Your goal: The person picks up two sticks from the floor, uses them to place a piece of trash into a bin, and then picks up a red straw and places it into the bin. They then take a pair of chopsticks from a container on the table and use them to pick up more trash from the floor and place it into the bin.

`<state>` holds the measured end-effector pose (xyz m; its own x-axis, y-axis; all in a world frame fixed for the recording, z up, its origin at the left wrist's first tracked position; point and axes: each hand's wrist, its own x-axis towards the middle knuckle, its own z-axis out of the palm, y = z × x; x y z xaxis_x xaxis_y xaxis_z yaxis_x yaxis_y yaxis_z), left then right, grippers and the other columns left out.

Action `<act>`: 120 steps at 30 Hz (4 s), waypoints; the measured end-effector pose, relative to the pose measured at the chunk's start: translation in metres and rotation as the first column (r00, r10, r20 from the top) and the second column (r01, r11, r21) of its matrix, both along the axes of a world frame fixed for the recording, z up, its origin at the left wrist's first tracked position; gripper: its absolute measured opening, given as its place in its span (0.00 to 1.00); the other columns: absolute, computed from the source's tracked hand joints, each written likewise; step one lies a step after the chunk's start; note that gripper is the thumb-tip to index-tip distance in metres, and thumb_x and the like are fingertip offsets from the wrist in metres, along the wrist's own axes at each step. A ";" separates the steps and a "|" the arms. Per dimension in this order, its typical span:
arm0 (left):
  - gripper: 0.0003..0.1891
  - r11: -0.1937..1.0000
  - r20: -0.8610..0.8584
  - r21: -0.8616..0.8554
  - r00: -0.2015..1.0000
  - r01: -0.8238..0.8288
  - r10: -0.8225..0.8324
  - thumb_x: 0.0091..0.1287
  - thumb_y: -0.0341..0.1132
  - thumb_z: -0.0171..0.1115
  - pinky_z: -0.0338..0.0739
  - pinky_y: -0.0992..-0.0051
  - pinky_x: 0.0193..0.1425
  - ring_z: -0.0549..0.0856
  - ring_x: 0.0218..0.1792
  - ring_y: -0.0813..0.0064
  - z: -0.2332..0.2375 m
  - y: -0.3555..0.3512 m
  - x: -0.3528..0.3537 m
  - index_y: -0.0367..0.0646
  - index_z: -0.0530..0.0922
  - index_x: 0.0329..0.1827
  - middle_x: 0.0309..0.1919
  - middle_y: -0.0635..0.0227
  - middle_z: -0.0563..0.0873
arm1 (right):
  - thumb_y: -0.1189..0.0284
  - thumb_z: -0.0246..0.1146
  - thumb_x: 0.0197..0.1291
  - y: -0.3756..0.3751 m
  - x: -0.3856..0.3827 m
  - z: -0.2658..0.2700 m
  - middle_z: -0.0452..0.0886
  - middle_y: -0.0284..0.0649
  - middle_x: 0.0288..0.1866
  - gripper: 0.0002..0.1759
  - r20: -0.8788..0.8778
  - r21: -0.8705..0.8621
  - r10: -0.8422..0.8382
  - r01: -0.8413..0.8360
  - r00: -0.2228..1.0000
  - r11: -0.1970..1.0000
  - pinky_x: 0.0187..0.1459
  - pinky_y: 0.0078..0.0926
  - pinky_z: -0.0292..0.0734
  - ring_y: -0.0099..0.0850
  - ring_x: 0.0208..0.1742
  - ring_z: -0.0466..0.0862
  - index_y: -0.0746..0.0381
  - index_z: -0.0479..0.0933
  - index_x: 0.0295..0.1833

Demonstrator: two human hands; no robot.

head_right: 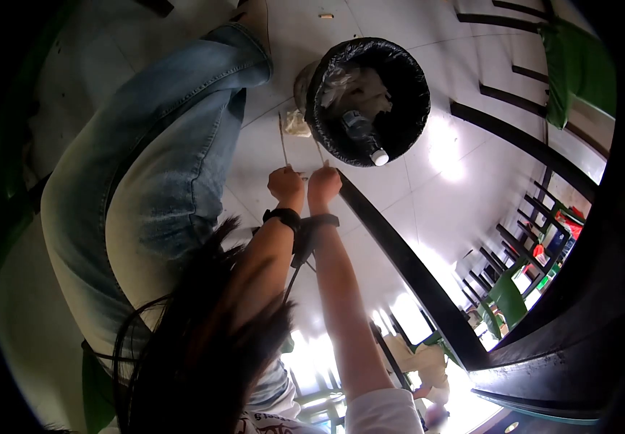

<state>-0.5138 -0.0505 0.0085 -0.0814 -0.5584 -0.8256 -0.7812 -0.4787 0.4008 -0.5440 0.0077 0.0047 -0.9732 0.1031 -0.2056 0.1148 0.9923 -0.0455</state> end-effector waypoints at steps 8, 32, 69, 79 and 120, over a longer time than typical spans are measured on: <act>0.13 1.000 0.014 -0.016 1.000 -0.019 0.019 0.63 0.31 0.49 0.77 0.75 0.30 0.84 0.23 0.69 -0.025 0.015 0.046 0.30 0.79 0.28 0.22 0.59 0.84 | 0.66 0.49 0.60 -0.009 0.021 -0.007 0.77 0.52 0.24 0.19 -0.100 -0.087 -0.108 0.099 0.989 0.991 0.31 0.45 0.72 0.51 0.28 0.77 0.66 0.72 0.22; 0.08 0.836 -0.215 -0.150 0.808 0.527 -0.548 0.54 0.31 0.55 0.75 0.61 0.36 0.80 0.29 0.53 -0.012 0.000 0.065 0.37 0.79 0.21 0.22 0.52 0.80 | 0.64 0.49 0.58 0.014 0.047 -0.021 0.78 0.54 0.28 0.17 0.275 -0.157 0.168 -0.129 0.947 0.979 0.36 0.46 0.72 0.52 0.33 0.77 0.66 0.75 0.27; 0.13 0.974 -0.591 -0.124 0.802 -0.188 0.080 0.60 0.36 0.52 0.74 0.75 0.31 0.82 0.24 0.71 0.198 -0.015 0.024 0.35 0.80 0.32 0.21 0.64 0.83 | 0.70 0.49 0.60 0.024 0.113 0.165 0.76 0.46 0.27 0.11 -0.078 -0.618 -0.423 0.289 0.903 0.731 0.31 0.36 0.71 0.43 0.29 0.77 0.64 0.73 0.39; 0.18 0.709 -0.381 -0.468 0.604 0.526 -0.700 0.50 0.42 0.67 0.72 0.70 0.25 0.79 0.25 0.72 0.152 -0.053 -0.031 0.33 0.78 0.28 0.25 0.60 0.82 | 0.62 0.57 0.57 0.016 0.003 0.179 0.79 0.42 0.21 0.22 -0.100 -0.756 -0.384 0.181 0.918 0.629 0.31 0.28 0.73 0.35 0.25 0.80 0.71 0.72 0.47; 0.26 0.116 -0.117 -0.993 0.305 -0.021 -0.945 0.58 0.26 0.54 0.69 0.63 0.51 0.73 0.46 0.50 0.499 -0.523 -0.238 0.25 0.59 0.58 0.45 0.46 0.72 | 0.57 0.60 0.46 -0.605 -0.458 0.622 0.81 0.50 0.30 0.20 -0.825 -0.505 0.042 -0.769 0.563 0.392 0.43 0.35 0.75 0.46 0.36 0.81 0.65 0.80 0.31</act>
<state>-0.7514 -0.5739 0.5077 -0.7991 -0.2403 0.5511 0.1532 0.8050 0.5731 -1.0024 -0.5970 0.6271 -0.6894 -0.1893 0.6992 -0.7124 0.3518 -0.6072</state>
